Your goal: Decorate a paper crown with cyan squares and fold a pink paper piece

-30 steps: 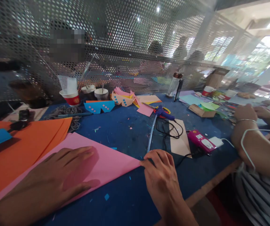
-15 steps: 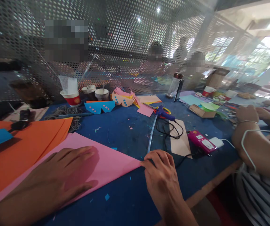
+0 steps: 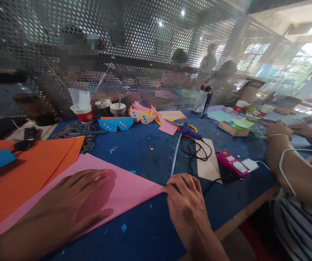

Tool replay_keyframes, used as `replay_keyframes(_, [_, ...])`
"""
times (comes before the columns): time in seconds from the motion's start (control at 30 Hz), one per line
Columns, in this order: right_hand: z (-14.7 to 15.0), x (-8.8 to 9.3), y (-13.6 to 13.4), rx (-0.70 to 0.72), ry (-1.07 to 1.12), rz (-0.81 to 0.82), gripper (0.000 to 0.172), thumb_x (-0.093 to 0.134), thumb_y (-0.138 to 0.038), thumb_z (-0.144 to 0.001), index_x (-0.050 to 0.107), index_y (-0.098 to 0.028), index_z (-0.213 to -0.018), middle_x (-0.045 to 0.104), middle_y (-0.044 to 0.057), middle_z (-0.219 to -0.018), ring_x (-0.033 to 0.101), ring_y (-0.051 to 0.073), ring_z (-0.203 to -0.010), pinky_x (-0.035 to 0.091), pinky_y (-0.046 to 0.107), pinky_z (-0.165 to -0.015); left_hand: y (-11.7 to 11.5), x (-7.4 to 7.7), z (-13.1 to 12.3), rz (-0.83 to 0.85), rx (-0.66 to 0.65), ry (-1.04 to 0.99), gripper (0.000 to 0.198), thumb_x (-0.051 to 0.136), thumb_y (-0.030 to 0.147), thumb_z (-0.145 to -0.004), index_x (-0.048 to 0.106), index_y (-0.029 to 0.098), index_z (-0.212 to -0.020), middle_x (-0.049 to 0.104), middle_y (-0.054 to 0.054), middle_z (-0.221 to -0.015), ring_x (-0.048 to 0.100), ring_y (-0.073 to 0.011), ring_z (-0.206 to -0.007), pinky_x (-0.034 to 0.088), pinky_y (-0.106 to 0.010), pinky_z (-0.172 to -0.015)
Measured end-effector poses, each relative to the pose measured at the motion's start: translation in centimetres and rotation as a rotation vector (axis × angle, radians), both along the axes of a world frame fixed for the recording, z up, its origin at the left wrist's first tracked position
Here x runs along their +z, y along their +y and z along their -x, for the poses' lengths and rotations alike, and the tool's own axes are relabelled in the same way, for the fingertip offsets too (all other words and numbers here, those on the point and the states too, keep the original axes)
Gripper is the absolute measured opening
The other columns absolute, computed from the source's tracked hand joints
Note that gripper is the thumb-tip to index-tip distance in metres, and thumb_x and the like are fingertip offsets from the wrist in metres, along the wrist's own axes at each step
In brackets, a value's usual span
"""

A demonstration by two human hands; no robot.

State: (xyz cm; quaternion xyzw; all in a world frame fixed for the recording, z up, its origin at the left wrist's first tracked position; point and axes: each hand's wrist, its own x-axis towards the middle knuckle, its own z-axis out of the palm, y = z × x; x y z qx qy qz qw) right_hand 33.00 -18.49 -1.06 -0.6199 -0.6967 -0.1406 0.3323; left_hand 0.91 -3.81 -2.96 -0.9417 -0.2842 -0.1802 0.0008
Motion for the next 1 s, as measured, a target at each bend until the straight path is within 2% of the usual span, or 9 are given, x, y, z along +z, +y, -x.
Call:
replay_keyframes(0.23, [0.02,0.04,0.01,-0.001,0.003,0.010,0.036,0.055,0.002,-0.100,0.078,-0.026,-0.099,0.078,0.003,-0.102,0.070,0.024,-0.105,0.052,0.043,-0.096,0.07,-0.27,-0.03,0.023,0.001,-0.012,0.082,0.069,0.077,-0.095,0.053,0.029,-0.159,0.068,-0.011,-0.156,0.065,-0.0363,-0.137,0.047,-0.050,-0.117])
replay_keyframes(0.43, [-0.05,0.10,0.01,0.008,-0.004,0.006,0.037,0.054,0.003,-0.099,0.078,-0.025,-0.100,0.078,0.003,-0.102,0.070,0.024,-0.106,0.051,0.043,-0.097,0.03,-0.57,-0.03,-0.021,-0.012,-0.029,0.084,0.068,0.077,-0.096,0.052,0.026,-0.161,0.068,-0.012,-0.156,0.065,-0.0366,-0.136,0.047,-0.051,-0.117])
replay_keyframes(0.63, [0.09,0.00,-0.01,0.005,-0.005,0.001,0.035,0.055,0.003,-0.099,0.077,-0.024,-0.098,0.078,0.004,-0.102,0.070,0.025,-0.106,0.051,0.045,-0.097,0.08,-0.47,-0.12,-0.041,-0.050,-0.015,0.073,0.067,0.076,-0.096,0.060,0.032,-0.153,0.069,-0.010,-0.154,0.065,-0.0379,-0.135,0.051,-0.055,-0.116])
replay_keyframes(0.73, [0.12,-0.01,-0.04,0.005,-0.001,0.001,0.035,0.055,0.002,-0.101,0.077,-0.024,-0.099,0.078,0.004,-0.102,0.070,0.025,-0.107,0.051,0.045,-0.098,-0.05,-0.18,-0.27,-0.032,-0.046,-0.016,0.072,0.067,0.076,-0.096,0.059,0.031,-0.152,0.068,-0.010,-0.155,0.064,-0.0379,-0.136,0.052,-0.055,-0.114])
replay_keyframes(0.87, [0.11,0.07,0.00,0.009,-0.006,-0.005,0.035,0.055,0.003,-0.100,0.078,-0.024,-0.099,0.078,0.003,-0.101,0.070,0.024,-0.106,0.050,0.043,-0.098,-0.15,0.22,-0.62,-0.047,-0.070,-0.028,0.071,0.067,0.072,-0.099,0.057,0.028,-0.154,0.065,-0.011,-0.158,0.063,-0.0363,-0.138,0.051,-0.051,-0.115])
replay_keyframes(1.0, [0.03,0.09,0.06,0.015,-0.006,-0.015,0.035,0.056,0.003,-0.099,0.077,-0.023,-0.099,0.077,0.003,-0.101,0.069,0.024,-0.106,0.049,0.042,-0.099,-0.04,0.14,-0.78,-0.100,-0.109,-0.045,0.070,0.063,0.070,-0.102,0.059,0.022,-0.152,0.070,-0.013,-0.151,0.065,-0.0335,-0.135,0.048,-0.047,-0.117])
